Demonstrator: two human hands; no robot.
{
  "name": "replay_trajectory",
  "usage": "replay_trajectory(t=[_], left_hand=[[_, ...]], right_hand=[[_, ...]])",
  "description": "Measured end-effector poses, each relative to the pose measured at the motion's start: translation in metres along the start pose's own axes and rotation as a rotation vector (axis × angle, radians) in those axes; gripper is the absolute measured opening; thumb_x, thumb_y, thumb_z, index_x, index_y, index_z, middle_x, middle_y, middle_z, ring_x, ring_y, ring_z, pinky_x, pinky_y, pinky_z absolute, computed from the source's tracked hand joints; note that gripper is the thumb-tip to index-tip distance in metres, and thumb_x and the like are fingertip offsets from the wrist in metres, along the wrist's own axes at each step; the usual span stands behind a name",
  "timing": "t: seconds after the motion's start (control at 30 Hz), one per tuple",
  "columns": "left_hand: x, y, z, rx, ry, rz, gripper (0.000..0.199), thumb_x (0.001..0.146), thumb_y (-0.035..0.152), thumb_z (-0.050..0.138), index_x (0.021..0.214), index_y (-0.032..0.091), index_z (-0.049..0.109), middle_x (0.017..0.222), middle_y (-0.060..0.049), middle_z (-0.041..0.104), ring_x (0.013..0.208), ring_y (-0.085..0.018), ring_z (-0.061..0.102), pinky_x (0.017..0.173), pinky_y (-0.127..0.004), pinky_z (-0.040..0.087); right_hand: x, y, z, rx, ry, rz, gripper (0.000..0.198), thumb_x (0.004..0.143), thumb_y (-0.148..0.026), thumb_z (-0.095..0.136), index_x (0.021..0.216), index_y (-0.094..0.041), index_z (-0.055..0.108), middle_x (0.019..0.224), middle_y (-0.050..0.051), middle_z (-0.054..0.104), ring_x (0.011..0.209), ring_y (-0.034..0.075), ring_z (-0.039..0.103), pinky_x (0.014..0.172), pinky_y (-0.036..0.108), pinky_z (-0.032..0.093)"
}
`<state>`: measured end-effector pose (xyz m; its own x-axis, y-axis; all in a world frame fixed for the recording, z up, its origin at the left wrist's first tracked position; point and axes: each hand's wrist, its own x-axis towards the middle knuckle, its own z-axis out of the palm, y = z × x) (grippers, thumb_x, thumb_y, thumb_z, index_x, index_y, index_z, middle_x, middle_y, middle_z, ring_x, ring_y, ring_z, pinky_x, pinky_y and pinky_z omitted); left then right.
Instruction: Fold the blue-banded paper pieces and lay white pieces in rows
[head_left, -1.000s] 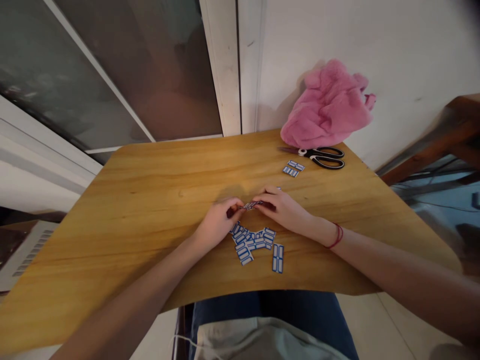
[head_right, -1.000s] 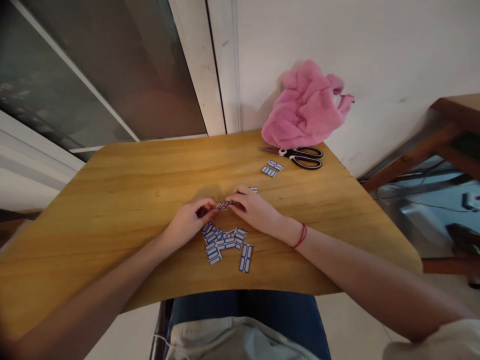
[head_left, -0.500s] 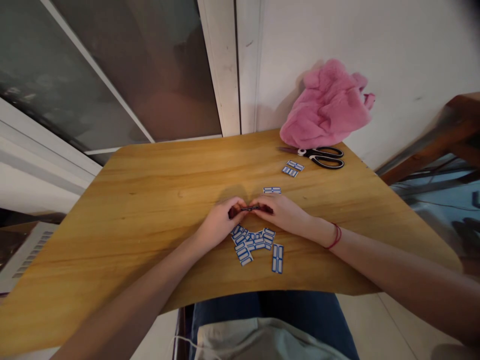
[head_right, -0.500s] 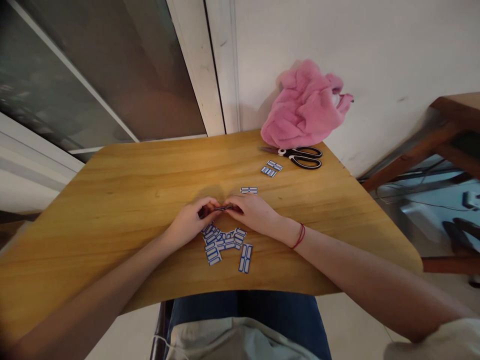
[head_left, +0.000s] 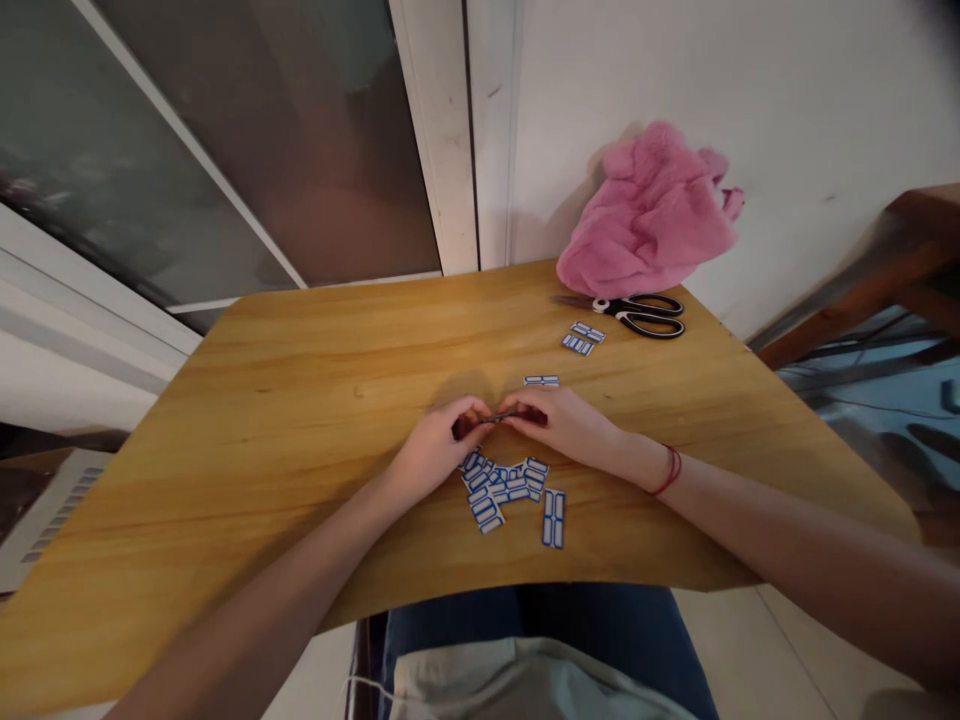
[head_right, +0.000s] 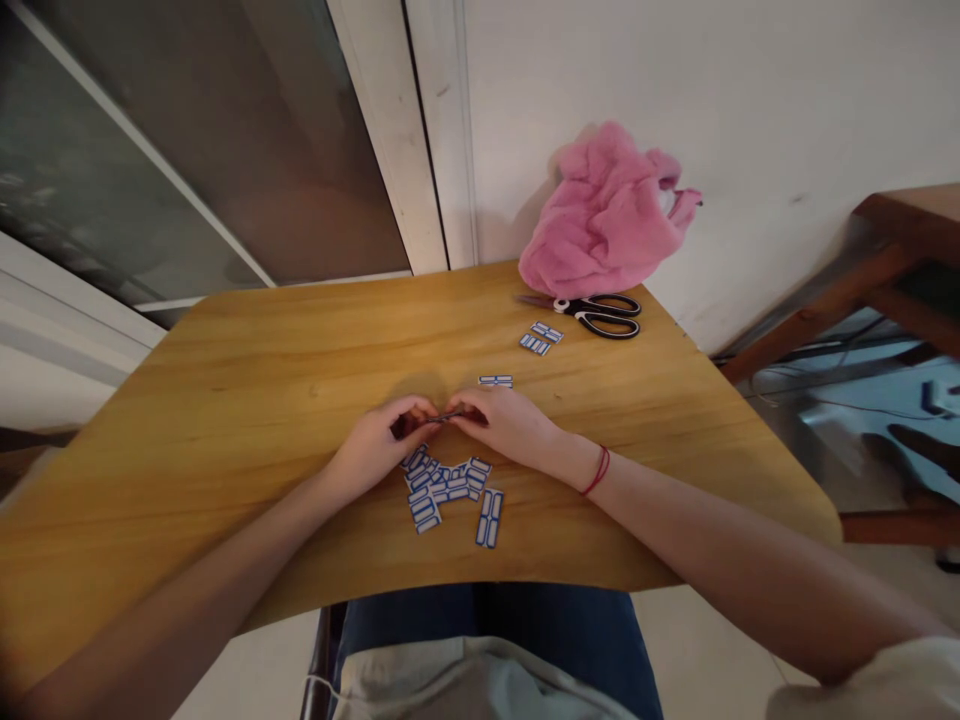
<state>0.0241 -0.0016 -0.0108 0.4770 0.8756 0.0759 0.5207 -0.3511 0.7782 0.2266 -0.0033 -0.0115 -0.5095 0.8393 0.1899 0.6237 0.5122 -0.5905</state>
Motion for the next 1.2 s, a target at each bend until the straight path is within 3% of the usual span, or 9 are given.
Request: replay_trajectory(t=[0.23, 0.33, 0.43, 0.57, 0.67, 0.9, 1.07, 1.2], left_hand=[[-0.001, -0.003, 0.002, -0.018, -0.008, -0.008, 0.006, 0.083, 0.026, 0.056, 0.082, 0.021, 0.058, 0.066, 0.005, 0.054, 0.061, -0.01, 0.05, 0.06, -0.022, 0.04], [-0.002, -0.005, 0.003, -0.119, 0.063, -0.006, 0.017, 0.083, 0.026, 0.057, 0.098, 0.022, 0.054, 0.074, 0.003, 0.055, 0.068, -0.011, 0.052, 0.064, -0.024, 0.042], [-0.003, -0.006, 0.002, -0.192, 0.185, 0.019, 0.032, 0.082, 0.028, 0.059, 0.111, 0.022, 0.047, 0.082, 0.001, 0.053, 0.075, -0.011, 0.053, 0.068, -0.024, 0.043], [-0.003, -0.006, -0.001, -0.152, 0.233, 0.017, 0.031, 0.083, 0.027, 0.057, 0.111, 0.022, 0.046, 0.086, 0.0, 0.052, 0.076, -0.011, 0.052, 0.069, -0.025, 0.043], [-0.003, -0.006, -0.002, -0.084, 0.257, 0.037, 0.03, 0.083, 0.024, 0.057, 0.11, 0.022, 0.047, 0.091, -0.001, 0.053, 0.074, -0.011, 0.05, 0.069, -0.026, 0.043], [-0.005, -0.006, -0.002, -0.032, 0.257, 0.056, 0.027, 0.084, 0.022, 0.056, 0.11, 0.021, 0.048, 0.092, -0.002, 0.053, 0.074, -0.01, 0.05, 0.07, -0.026, 0.044], [-0.005, -0.009, 0.0, -0.054, 0.242, 0.062, 0.029, 0.085, 0.022, 0.056, 0.112, 0.021, 0.047, 0.093, -0.002, 0.052, 0.075, -0.011, 0.051, 0.069, -0.025, 0.045], [-0.006, -0.008, 0.0, -0.009, 0.232, 0.065, 0.027, 0.085, 0.021, 0.056, 0.111, 0.02, 0.049, 0.094, -0.002, 0.053, 0.076, -0.011, 0.051, 0.072, -0.026, 0.045]], right_hand=[[-0.002, 0.0, 0.004, 0.047, 0.051, -0.011, 0.01, 0.085, -0.019, 0.058, 0.089, -0.016, 0.066, 0.078, 0.002, 0.067, 0.068, 0.012, 0.058, 0.064, 0.023, 0.042], [-0.001, 0.001, -0.002, 0.084, 0.096, 0.04, 0.012, 0.085, -0.02, 0.057, 0.09, -0.016, 0.067, 0.078, 0.002, 0.068, 0.066, 0.011, 0.058, 0.061, 0.023, 0.042], [0.001, 0.013, -0.02, 0.065, 0.302, 0.133, 0.015, 0.085, -0.023, 0.057, 0.09, -0.016, 0.069, 0.082, 0.004, 0.069, 0.069, 0.013, 0.059, 0.062, 0.025, 0.043], [0.003, 0.035, -0.046, -0.116, 0.493, 0.286, 0.017, 0.081, -0.03, 0.062, 0.084, -0.017, 0.072, 0.091, 0.007, 0.068, 0.069, 0.015, 0.057, 0.063, 0.028, 0.043], [0.001, 0.041, -0.055, -0.198, 0.48, 0.349, 0.017, 0.082, -0.026, 0.058, 0.082, -0.018, 0.073, 0.087, 0.006, 0.07, 0.071, 0.017, 0.06, 0.067, 0.031, 0.044], [-0.002, 0.034, -0.052, -0.288, 0.294, 0.488, 0.017, 0.082, -0.022, 0.056, 0.081, -0.018, 0.072, 0.079, 0.005, 0.071, 0.073, 0.02, 0.063, 0.066, 0.031, 0.043], [-0.002, 0.043, -0.048, -0.306, 0.319, 0.444, 0.018, 0.082, -0.016, 0.056, 0.097, -0.017, 0.067, 0.089, 0.006, 0.071, 0.077, 0.019, 0.064, 0.07, 0.031, 0.045], [-0.003, 0.045, -0.046, -0.365, 0.325, 0.411, 0.016, 0.082, -0.014, 0.054, 0.093, -0.016, 0.065, 0.093, 0.007, 0.07, 0.081, 0.022, 0.064, 0.074, 0.034, 0.043]])
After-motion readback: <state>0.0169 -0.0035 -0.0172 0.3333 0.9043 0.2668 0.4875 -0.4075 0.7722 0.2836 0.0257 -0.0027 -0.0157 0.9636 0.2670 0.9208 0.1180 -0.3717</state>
